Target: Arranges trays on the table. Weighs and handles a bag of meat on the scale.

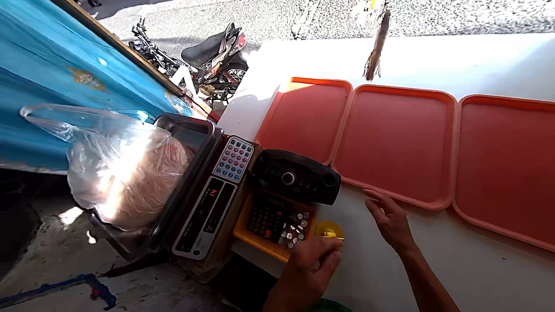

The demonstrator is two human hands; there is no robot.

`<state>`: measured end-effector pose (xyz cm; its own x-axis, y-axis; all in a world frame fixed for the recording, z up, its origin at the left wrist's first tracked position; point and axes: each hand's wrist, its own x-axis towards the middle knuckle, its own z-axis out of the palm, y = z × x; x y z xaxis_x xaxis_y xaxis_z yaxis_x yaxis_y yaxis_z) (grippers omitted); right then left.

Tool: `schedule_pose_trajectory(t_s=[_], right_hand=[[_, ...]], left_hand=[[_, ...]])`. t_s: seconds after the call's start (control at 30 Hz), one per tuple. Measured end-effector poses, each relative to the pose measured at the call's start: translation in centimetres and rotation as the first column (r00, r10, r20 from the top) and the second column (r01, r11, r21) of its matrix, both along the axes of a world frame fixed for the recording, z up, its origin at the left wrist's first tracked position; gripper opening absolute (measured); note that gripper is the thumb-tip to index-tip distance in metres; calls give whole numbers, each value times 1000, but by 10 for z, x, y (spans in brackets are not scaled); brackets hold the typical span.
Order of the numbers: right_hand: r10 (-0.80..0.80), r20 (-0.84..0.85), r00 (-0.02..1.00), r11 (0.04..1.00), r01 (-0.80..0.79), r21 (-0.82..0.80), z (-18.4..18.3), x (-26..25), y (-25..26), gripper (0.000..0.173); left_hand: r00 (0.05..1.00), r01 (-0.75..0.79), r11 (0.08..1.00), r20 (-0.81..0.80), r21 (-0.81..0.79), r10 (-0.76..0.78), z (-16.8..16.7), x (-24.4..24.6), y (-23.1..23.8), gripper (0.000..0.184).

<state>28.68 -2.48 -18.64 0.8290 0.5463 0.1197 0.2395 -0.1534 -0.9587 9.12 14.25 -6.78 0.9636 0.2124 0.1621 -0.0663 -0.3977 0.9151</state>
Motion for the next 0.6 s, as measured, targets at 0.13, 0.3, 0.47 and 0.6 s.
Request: schedule_pose_trajectory(t_s=[0.13, 0.3, 0.47, 0.6], right_hand=[[203, -28, 979, 979, -203, 9, 22, 17, 57, 41], [250, 167, 954, 957, -269, 106, 77, 6, 79, 37], [740, -5, 673, 635, -695, 337, 115, -62, 65, 25], [873, -366, 323, 402, -901, 162, 78, -149, 67, 27]], left_hand=[[967, 69, 996, -250, 49, -55, -34, -88, -23, 21], [640, 64, 996, -764, -57, -85, -47, -160, -7, 33], [471, -345, 929, -881, -136, 46, -98, -244, 8, 37], [495, -782, 563, -817, -269, 297, -118, -278, 28, 30]])
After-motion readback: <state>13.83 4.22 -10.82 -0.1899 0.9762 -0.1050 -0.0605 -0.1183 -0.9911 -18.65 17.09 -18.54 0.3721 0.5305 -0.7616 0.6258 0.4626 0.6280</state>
